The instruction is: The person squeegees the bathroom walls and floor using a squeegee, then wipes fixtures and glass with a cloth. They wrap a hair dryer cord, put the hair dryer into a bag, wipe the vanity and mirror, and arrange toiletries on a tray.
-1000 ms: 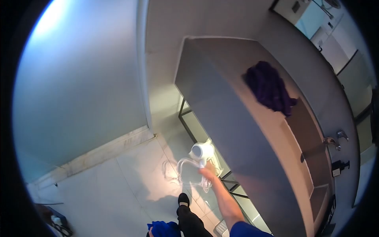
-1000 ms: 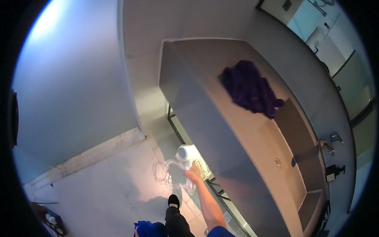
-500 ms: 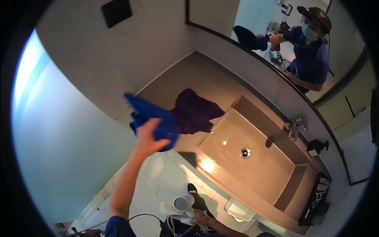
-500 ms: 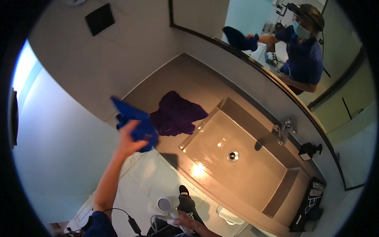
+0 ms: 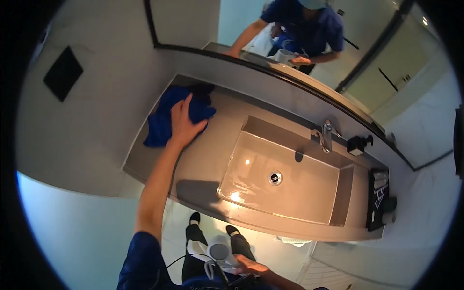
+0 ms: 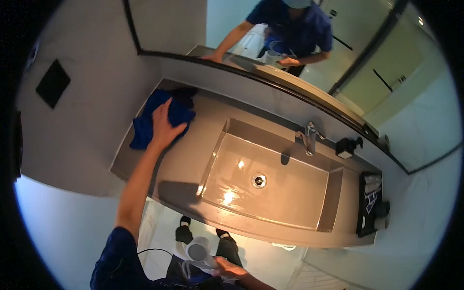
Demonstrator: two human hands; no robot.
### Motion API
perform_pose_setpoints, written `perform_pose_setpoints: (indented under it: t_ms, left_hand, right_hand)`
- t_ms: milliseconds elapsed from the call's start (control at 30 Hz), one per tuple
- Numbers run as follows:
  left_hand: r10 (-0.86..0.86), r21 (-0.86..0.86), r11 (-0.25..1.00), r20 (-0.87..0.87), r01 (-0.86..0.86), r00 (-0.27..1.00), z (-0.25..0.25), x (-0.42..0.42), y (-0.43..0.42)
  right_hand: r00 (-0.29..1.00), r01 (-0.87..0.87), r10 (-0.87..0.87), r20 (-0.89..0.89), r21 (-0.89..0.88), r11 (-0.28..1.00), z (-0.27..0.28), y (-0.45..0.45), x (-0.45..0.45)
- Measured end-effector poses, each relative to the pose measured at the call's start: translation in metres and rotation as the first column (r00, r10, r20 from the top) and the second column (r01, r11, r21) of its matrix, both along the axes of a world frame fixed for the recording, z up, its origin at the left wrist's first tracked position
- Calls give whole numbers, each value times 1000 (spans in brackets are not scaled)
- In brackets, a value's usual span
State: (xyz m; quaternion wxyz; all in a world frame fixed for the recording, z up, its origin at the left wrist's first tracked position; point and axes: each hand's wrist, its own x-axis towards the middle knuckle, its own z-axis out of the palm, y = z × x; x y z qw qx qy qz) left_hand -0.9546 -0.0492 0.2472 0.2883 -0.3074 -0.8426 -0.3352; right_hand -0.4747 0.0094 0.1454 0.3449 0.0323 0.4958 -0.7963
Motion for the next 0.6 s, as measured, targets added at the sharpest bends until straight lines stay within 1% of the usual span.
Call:
perform_pose_setpoints:
  t_ms: [33,67,100,133,167,200,233,267,300,333,367,400,433,467,500,533,567,600]
  left_hand:
    - [-57,46,997,-12,58,998,16,22,-20]
    - [-106,95,990,-15,107,994,21,50,-46]
    - [-138,121,984,81,128,987,6,72,-84]
    - [-197,268,958,338,106,920,-12,107,-120]
    - [-239,317,947,592,50,770,-23,137,-155]
    - [-126,174,984,817,-32,563,-31,166,-184]
    - [-488,477,871,820,115,300,-51,191,-211]
    - [-638,633,770,764,81,96,-33,214,-211]
    - [-747,750,661,657,-8,-103,-9,251,-206]
    - [-668,699,706,710,110,-224,-4,266,-206]
    - [-578,658,714,746,239,-330,-10,272,-197]
    - [-708,724,662,689,196,-154,-13,284,-179]
    - [-800,785,594,599,175,32,-20,288,-166]
    - [-779,778,621,626,100,-40,-47,278,-169]
    - [-719,720,691,694,58,-37,-42,268,-165]
    - [-656,657,754,753,14,-42,-38,259,-162]
    - [-547,548,837,836,0,47,-8,238,-148]
    - [-661,674,733,738,-93,135,5,217,-137]
  right_hand:
    - [999,31,-29,-19,89,996,25,-4,-15]
    - [998,60,-55,-36,177,982,50,-9,-29]
    - [982,105,-76,-175,158,982,4,-23,-13]
    - [951,173,-118,-287,177,969,25,-28,-23]
    - [964,217,-185,-192,160,963,32,-36,-28]
    - [932,326,-285,-225,173,929,54,-42,-40]
    - [891,425,-375,-255,176,888,77,-50,-54]
    - [797,594,-559,-228,132,794,77,-62,-59]
    - [676,735,-717,-169,97,671,83,-77,-60]
    - [716,698,-679,-162,121,706,91,-79,-67]
    - [703,709,-691,-168,100,698,100,-77,-79]
    - [691,720,-702,-173,79,689,108,-75,-91]
    - [622,776,-764,-172,8,631,114,-78,-99]
    - [611,787,-763,-210,64,613,121,-78,-101]
    - [600,798,-762,-243,124,590,133,-73,-99]
    - [597,801,-778,-194,84,593,163,-68,-98]
    - [506,849,-852,-133,-98,520,162,-67,-94]
    - [504,852,-847,-169,-63,520,157,-60,-86]
